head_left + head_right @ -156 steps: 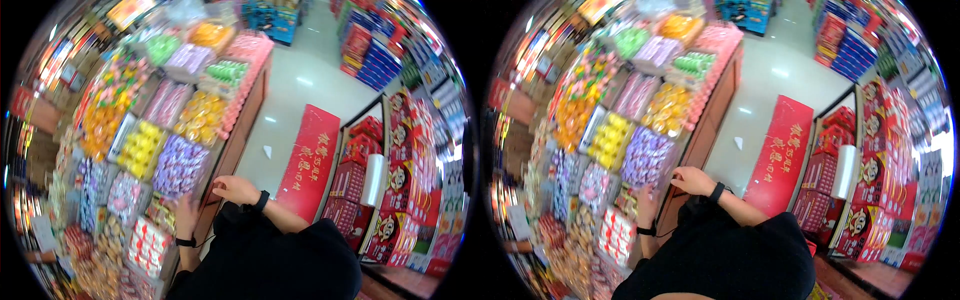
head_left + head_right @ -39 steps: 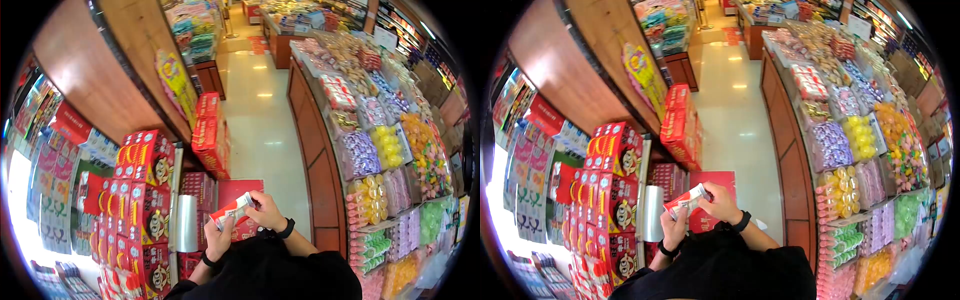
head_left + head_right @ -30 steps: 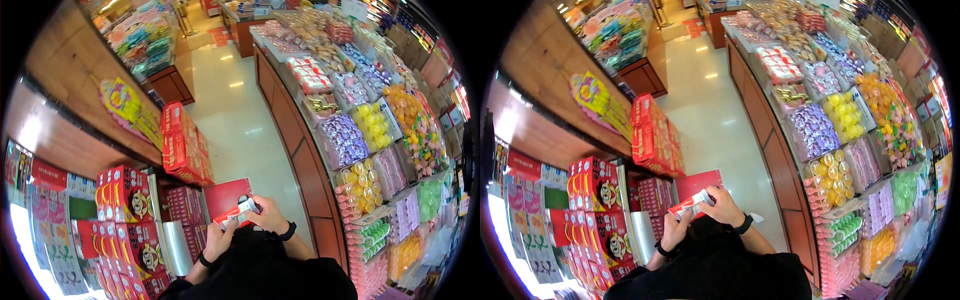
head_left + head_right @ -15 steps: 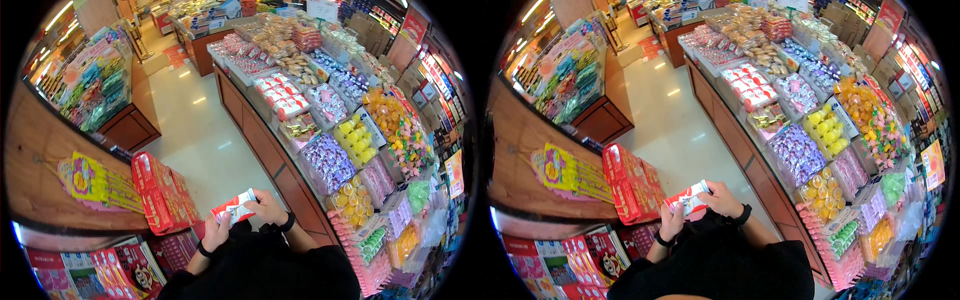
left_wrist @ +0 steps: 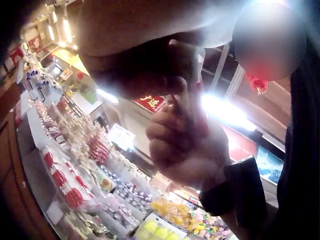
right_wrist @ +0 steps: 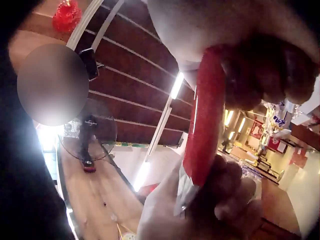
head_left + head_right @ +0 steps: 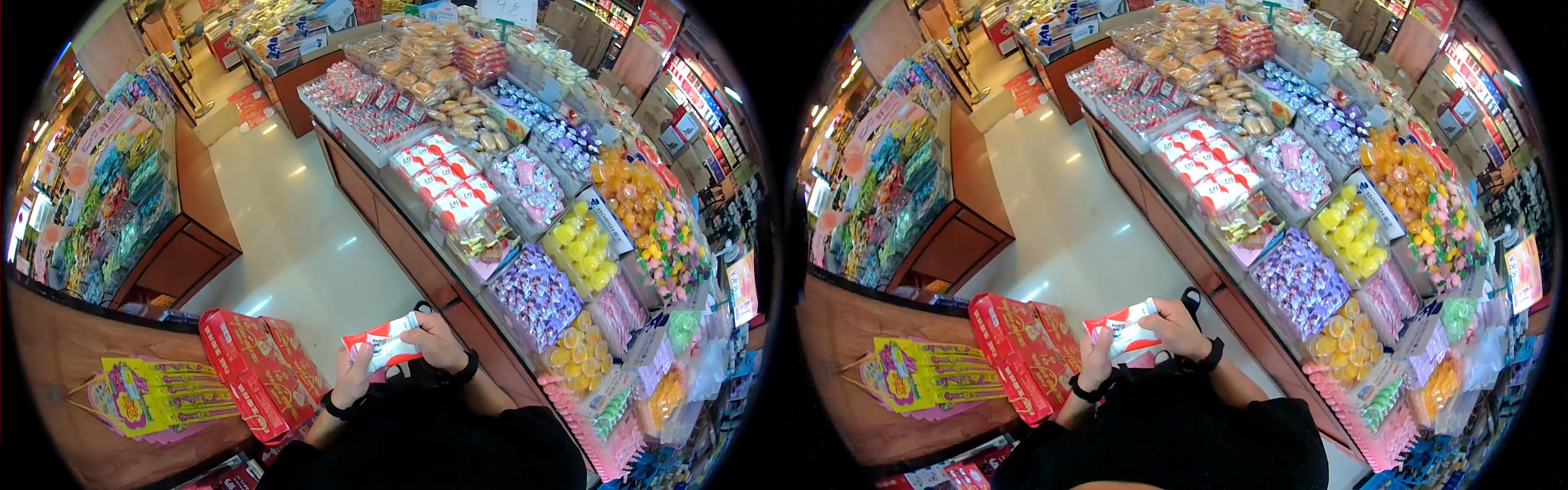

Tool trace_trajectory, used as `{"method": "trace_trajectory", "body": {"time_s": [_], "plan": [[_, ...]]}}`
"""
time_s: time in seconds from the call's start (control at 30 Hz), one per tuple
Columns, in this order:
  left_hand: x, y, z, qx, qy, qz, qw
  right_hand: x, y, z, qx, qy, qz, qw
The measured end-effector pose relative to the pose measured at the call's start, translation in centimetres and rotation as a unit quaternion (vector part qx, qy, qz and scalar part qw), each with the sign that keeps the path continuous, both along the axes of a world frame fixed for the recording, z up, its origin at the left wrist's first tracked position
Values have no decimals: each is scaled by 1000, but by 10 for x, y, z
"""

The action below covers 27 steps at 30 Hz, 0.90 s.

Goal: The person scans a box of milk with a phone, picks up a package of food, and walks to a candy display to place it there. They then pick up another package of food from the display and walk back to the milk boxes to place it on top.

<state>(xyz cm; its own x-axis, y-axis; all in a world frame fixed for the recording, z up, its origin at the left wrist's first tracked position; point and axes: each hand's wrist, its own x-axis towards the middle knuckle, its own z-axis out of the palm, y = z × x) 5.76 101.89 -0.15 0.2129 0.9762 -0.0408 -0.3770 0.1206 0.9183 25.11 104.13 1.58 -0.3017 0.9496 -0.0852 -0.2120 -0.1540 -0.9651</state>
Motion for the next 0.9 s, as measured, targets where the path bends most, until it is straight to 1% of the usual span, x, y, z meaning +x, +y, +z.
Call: {"method": "trace_trajectory", "body": {"time_s": [0.07,0.2,0.27,0.33,0.43,0.5,0.53,0.6,0.63,0.67,0.73,0.77,0.8,0.87,0.9], "plan": [[8,26,-2,0,-1,-1,1000,9,30,-4,37,23,5,999],[22,87,8,32,49,17,998,24,95,-8,36,17,11,999],[27,121,14,34,57,14,998,34,127,2,94,-8,25,995],[38,155,21,44,69,3,997,46,157,8,106,-2,12,994],[63,202,18,33,63,-13,997,69,195,0,104,-15,-14,994],[84,230,17,39,59,-20,997,83,217,-11,75,33,-58,995],[91,240,16,33,63,-22,997,89,224,-15,69,36,-60,995],[108,265,17,42,121,-44,991,104,241,-18,32,49,-117,991],[116,277,25,42,151,-57,986,113,249,-20,49,35,-128,990],[119,292,22,40,153,-65,985,118,257,-24,46,36,-135,989],[124,321,14,61,277,-90,955,123,270,-37,-9,30,-178,984],[127,335,10,83,284,-76,952,124,278,-44,-14,29,-195,980],[127,349,1,82,285,-86,951,124,286,-47,-17,29,-204,978],[126,378,-26,24,257,-63,964,124,301,-52,-13,-40,-244,969],[126,391,-28,21,257,-77,963,123,308,-59,-25,-76,-256,963]]}}
